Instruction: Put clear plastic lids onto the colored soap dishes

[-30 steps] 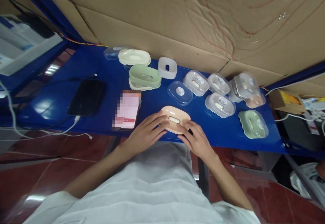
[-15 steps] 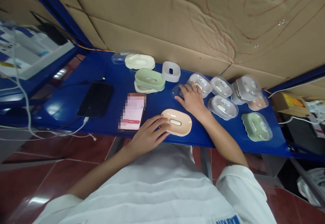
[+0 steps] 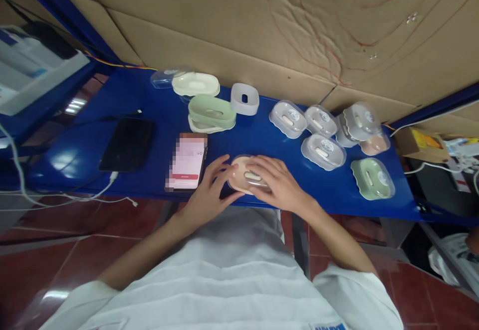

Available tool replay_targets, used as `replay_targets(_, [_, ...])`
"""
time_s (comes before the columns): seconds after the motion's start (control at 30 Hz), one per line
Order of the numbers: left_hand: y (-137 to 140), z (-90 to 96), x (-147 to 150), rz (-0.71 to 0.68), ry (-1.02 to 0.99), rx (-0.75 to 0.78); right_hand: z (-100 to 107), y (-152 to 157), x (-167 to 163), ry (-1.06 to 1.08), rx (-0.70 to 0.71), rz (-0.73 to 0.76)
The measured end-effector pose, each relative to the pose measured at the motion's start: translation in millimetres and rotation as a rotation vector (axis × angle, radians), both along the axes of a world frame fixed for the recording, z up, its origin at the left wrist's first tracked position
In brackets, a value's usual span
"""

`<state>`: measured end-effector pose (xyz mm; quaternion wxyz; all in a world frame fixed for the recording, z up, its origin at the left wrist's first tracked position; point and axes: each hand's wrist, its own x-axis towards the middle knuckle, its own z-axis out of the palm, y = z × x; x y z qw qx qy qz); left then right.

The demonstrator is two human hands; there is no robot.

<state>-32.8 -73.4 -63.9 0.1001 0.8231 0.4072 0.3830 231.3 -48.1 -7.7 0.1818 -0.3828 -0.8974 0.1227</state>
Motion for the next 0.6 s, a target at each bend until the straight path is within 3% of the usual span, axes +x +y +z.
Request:
replay_targets(0.13, [-0.2,-1.2,-0.1,-0.015,0.023,0.009,-12.7,-20.9,-9.2,-0.165,0.228,-0.005])
replay_targets(0.23, [1.1,0.4,0.2,-0.034,0.032,0.016,-18.5,-22.9,-8.1,-0.229,0.294,-0.005])
replay_targets(0.47, [1.5,-0.2,0.7,-0.039,0.033,0.038,-24.6,-27.6,-11.4,-0.278,0.223,-0.066])
replay_targets(0.6, [-0.9,1.0,0.6,-0.024,0.009,-0.018,-14.0,-14.3,5.2,-0.213,0.202,-0.05])
